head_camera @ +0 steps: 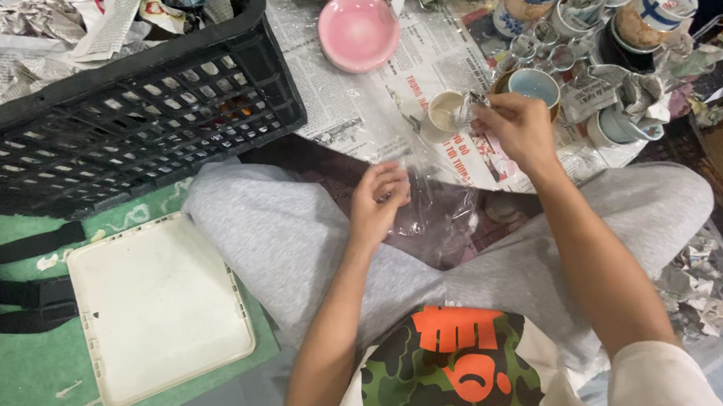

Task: The person sits on the floor and wraps small ceramic items, including cups and bowls, using newspaper and plastic wrap. They fold the newspaper around each item and secure it with plastic wrap, placing the wrapped items into a black crate.

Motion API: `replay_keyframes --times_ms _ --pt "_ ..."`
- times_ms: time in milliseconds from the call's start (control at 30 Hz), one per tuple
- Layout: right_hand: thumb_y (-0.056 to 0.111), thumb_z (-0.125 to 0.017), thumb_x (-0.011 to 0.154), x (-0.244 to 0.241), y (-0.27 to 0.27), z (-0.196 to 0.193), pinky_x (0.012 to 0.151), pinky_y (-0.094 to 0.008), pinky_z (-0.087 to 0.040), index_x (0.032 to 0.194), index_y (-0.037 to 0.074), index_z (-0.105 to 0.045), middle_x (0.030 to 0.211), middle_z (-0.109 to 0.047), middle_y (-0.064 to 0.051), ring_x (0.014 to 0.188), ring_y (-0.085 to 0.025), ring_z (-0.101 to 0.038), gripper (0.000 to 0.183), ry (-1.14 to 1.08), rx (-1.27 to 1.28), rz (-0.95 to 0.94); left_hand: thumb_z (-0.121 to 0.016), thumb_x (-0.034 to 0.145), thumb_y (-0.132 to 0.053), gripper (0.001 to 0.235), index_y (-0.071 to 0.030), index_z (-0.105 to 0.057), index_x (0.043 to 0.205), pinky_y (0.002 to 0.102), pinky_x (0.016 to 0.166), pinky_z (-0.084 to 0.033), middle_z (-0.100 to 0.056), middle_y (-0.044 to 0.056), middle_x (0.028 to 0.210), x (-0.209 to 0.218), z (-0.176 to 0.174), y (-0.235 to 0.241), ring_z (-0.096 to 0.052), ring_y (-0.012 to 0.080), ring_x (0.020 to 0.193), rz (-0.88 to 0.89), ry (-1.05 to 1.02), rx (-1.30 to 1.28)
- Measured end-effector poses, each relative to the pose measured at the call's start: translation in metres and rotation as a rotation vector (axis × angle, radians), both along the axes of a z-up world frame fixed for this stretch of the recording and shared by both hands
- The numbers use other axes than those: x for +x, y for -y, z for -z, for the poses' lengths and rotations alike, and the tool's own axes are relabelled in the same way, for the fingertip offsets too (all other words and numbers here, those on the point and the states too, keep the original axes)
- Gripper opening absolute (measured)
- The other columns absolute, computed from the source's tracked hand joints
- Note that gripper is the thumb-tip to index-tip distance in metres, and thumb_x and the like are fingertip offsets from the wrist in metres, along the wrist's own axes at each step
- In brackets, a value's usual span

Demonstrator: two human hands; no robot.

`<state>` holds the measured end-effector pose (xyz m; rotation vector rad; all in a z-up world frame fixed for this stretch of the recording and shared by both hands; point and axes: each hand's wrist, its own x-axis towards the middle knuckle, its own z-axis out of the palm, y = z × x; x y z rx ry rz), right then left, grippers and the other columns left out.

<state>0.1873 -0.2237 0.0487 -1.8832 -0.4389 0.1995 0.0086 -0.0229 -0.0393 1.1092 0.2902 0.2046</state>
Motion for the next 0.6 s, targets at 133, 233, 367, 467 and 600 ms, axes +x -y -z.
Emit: replay_keyframes --times_ms 133,233,367,467,600 --pt "0.010 -0.073 0.099 0.009 -0.011 0.009 0.068 -0.034 -0.056 0.112 -0.002 -0.075 0.089 -0.074 -0.016 0.076 -0.022 -0.075 0.018 0.254 -0.371 -0.011 -0.075 0.092 -0.007 0.042 -0.005 -0.060 0.131 0.032 0.083 -0.059 -0.071 0.011 0.121 -0.002 0.003 0.003 -0.069 0.0175 0.106 0.026 -0.035 0.291" --pt "0.015 -0.079 0.091 0.010 -0.021 0.008 0.073 -0.038 -0.058 0.113 0.004 -0.076 0.096 -0.077 -0.017 0.082 -0.026 -0.076 0.025 0.368 -0.452 -0.004 -0.075 0.091 -0.009 0.043 -0.007 -0.060 0.131 0.032 0.085 -0.061 -0.070 0.011 0.122 -0.001 0.001 0.004 -0.068 0.0173 0.107 0.043 -0.043 0.293" --pt "0.022 -0.082 0.084 0.009 -0.032 0.004 0.072 -0.043 -0.056 0.106 0.008 -0.075 0.092 -0.077 -0.014 0.078 -0.031 -0.074 0.028 0.322 -0.591 0.032 -0.074 0.091 -0.009 0.043 -0.007 -0.060 0.131 0.032 0.083 -0.062 -0.070 0.011 0.122 -0.003 -0.003 0.004 -0.068 0.0174 0.108 0.060 -0.066 0.333" --pt "0.027 -0.081 0.085 0.014 -0.038 0.003 0.073 -0.044 -0.056 0.100 0.012 -0.079 0.087 -0.077 -0.013 0.077 -0.033 -0.073 0.022 0.415 -0.678 -0.011 -0.074 0.091 -0.009 0.043 -0.006 -0.060 0.131 0.033 0.082 -0.063 -0.069 0.011 0.122 -0.002 -0.004 0.005 -0.067 0.0171 0.109 0.068 -0.068 0.350" --pt "0.032 -0.078 0.087 0.023 -0.043 0.014 0.069 -0.046 -0.056 0.095 0.016 -0.081 0.080 -0.075 -0.016 0.073 -0.035 -0.072 0.018 0.509 -0.942 -0.068 -0.074 0.091 -0.008 0.042 -0.004 -0.060 0.131 0.034 0.085 -0.063 -0.069 0.012 0.123 -0.001 -0.001 0.008 -0.067 0.0173 0.109 0.070 -0.054 0.354"
